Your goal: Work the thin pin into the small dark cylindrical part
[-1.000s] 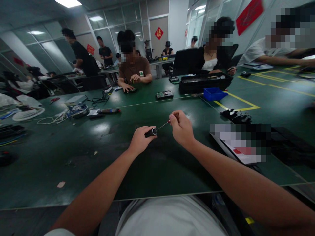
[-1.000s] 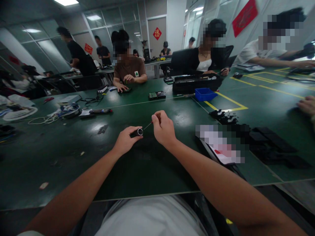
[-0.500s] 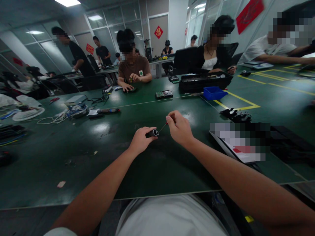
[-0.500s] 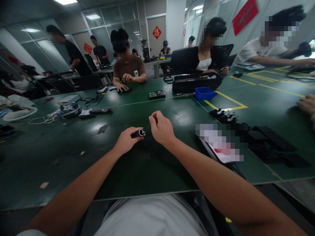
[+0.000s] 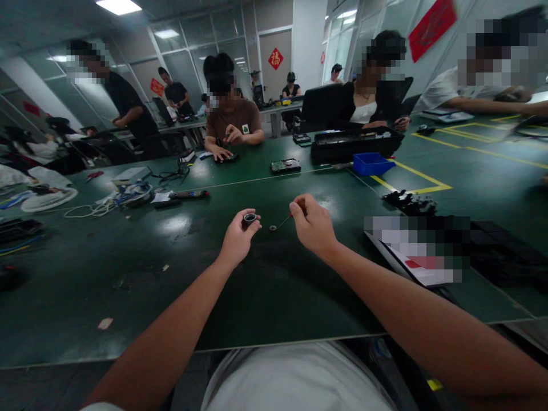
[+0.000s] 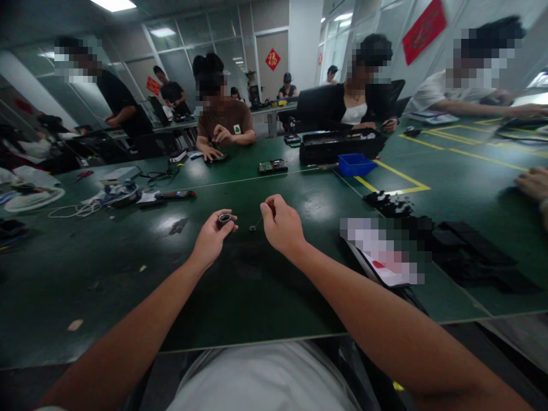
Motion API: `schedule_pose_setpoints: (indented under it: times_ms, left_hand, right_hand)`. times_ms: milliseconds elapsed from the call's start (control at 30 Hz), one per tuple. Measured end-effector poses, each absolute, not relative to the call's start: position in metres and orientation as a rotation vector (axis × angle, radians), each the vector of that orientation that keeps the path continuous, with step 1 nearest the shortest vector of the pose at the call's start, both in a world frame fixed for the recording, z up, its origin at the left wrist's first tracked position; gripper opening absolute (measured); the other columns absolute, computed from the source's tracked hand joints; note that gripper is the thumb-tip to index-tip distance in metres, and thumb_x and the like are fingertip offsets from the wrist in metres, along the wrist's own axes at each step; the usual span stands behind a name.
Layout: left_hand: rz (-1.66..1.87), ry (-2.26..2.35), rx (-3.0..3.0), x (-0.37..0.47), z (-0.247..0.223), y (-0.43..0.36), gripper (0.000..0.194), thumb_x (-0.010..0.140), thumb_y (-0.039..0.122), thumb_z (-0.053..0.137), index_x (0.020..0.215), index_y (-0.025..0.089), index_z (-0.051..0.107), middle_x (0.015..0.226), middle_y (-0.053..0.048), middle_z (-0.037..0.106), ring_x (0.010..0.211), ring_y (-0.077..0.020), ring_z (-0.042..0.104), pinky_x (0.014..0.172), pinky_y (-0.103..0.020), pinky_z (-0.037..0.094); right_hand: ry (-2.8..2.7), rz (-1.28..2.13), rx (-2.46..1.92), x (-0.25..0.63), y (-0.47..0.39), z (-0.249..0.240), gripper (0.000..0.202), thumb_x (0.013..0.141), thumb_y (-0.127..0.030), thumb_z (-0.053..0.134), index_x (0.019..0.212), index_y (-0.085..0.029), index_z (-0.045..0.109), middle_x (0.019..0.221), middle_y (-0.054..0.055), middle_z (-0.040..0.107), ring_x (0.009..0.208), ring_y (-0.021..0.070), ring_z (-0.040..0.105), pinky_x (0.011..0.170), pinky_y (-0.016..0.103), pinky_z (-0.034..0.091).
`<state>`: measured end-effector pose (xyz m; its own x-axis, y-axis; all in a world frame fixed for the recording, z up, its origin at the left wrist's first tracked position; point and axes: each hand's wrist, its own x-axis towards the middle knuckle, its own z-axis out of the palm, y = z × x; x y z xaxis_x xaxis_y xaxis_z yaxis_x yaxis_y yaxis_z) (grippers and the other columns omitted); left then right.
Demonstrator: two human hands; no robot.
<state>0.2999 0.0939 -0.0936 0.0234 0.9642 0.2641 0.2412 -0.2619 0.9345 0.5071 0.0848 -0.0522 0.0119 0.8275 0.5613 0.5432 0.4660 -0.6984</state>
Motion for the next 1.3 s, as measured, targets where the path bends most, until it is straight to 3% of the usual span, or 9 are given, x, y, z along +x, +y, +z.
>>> schedule_pose_setpoints:
  times_ms: [100, 200, 333, 433, 533, 800, 1100, 1200, 1300]
  left_hand:
    - [1.249, 1.267, 1.548, 0.299, -0.088, 0.092, 0.036, 0.091, 0.035, 0.054, 0.124, 0.020, 0.050, 0.100, -0.007, 0.064, 0.078, -0.0145, 0.062, 0.074, -0.029, 0.052]
    - [1.136, 1.393, 1.718, 0.298, -0.077, 0.089, 0.028, 0.089, 0.042, 0.059, 0.107, 0.020, 0.058, 0.086, -0.003, 0.063, 0.075, -0.0159, 0.060, 0.071, -0.029, 0.049]
    - [0.861, 1.524, 2.056, 0.301, -0.062, 0.094, 0.020, 0.087, 0.039, 0.061, 0.095, 0.022, 0.064, 0.092, -0.005, 0.068, 0.083, -0.0214, 0.062, 0.076, -0.034, 0.048]
    - [0.600, 1.486, 2.288, 0.306, -0.062, 0.106, 0.018, 0.085, 0.031, 0.063, 0.101, 0.024, 0.069, 0.100, -0.007, 0.070, 0.091, -0.0254, 0.064, 0.080, -0.037, 0.048]
    - [0.444, 1.469, 2.433, 0.315, -0.069, 0.119, 0.027, 0.088, 0.035, 0.060, 0.111, 0.026, 0.070, 0.107, -0.010, 0.070, 0.096, -0.0278, 0.065, 0.082, -0.037, 0.048]
    - [0.096, 1.540, 2.560, 0.327, -0.072, 0.130, 0.025, 0.091, 0.038, 0.055, 0.102, 0.019, 0.068, 0.099, -0.010, 0.068, 0.089, -0.0249, 0.064, 0.075, -0.033, 0.047]
    - [0.606, 1.578, 2.188, 0.287, -0.072, 0.130, 0.027, 0.085, 0.038, 0.061, 0.104, 0.020, 0.068, 0.097, -0.006, 0.069, 0.085, -0.0203, 0.062, 0.075, -0.031, 0.044]
    - [0.767, 1.576, 1.917, 0.268, -0.070, 0.131, 0.032, 0.085, 0.036, 0.058, 0.110, 0.021, 0.069, 0.087, -0.004, 0.066, 0.069, -0.0159, 0.058, 0.066, -0.029, 0.042]
    - [0.978, 1.524, 1.555, 0.243, -0.063, 0.129, 0.026, 0.083, 0.036, 0.057, 0.097, 0.017, 0.068, 0.079, -0.002, 0.059, 0.057, -0.0116, 0.050, 0.053, -0.025, 0.035]
  right_hand:
    - [-1.658, 0.343, -1.193, 0.508, 0.084, -0.052, 0.017, 0.097, -0.037, 0.044, 0.089, -0.025, 0.052, 0.075, 0.003, 0.064, 0.069, 0.0206, 0.061, 0.065, 0.033, 0.038]
    - [-1.657, 0.334, -1.192, 0.509, 0.085, -0.052, 0.016, 0.097, -0.036, 0.044, 0.089, -0.025, 0.052, 0.074, 0.003, 0.063, 0.068, 0.0207, 0.060, 0.065, 0.034, 0.038]
    - [-1.656, 0.336, -1.184, 0.509, 0.085, -0.051, 0.016, 0.097, -0.036, 0.044, 0.089, -0.025, 0.051, 0.075, 0.003, 0.063, 0.069, 0.0209, 0.061, 0.066, 0.034, 0.039]
    - [-1.660, 0.334, -1.196, 0.509, 0.086, -0.051, 0.015, 0.097, -0.036, 0.044, 0.089, -0.025, 0.052, 0.074, 0.003, 0.063, 0.069, 0.0210, 0.060, 0.066, 0.034, 0.038]
    - [-1.663, 0.327, -1.202, 0.508, 0.086, -0.052, 0.016, 0.097, -0.036, 0.044, 0.089, -0.024, 0.052, 0.075, 0.003, 0.063, 0.069, 0.0209, 0.060, 0.066, 0.033, 0.038]
    - [-1.688, 0.335, -1.223, 0.508, 0.086, -0.053, 0.018, 0.096, -0.036, 0.044, 0.090, -0.022, 0.054, 0.075, 0.003, 0.065, 0.069, 0.0198, 0.060, 0.065, 0.032, 0.038]
    - [-1.705, 0.360, -1.191, 0.507, 0.086, -0.053, 0.020, 0.097, -0.037, 0.044, 0.091, -0.021, 0.055, 0.075, 0.003, 0.064, 0.069, 0.0191, 0.061, 0.065, 0.032, 0.039]
    - [-1.711, 0.372, -1.190, 0.508, 0.086, -0.054, 0.020, 0.097, -0.037, 0.044, 0.090, -0.021, 0.055, 0.075, 0.003, 0.064, 0.069, 0.0193, 0.061, 0.065, 0.032, 0.039]
    - [-1.719, 0.386, -1.183, 0.508, 0.086, -0.054, 0.021, 0.097, -0.037, 0.044, 0.091, -0.021, 0.055, 0.076, 0.004, 0.065, 0.069, 0.0193, 0.061, 0.064, 0.032, 0.040]
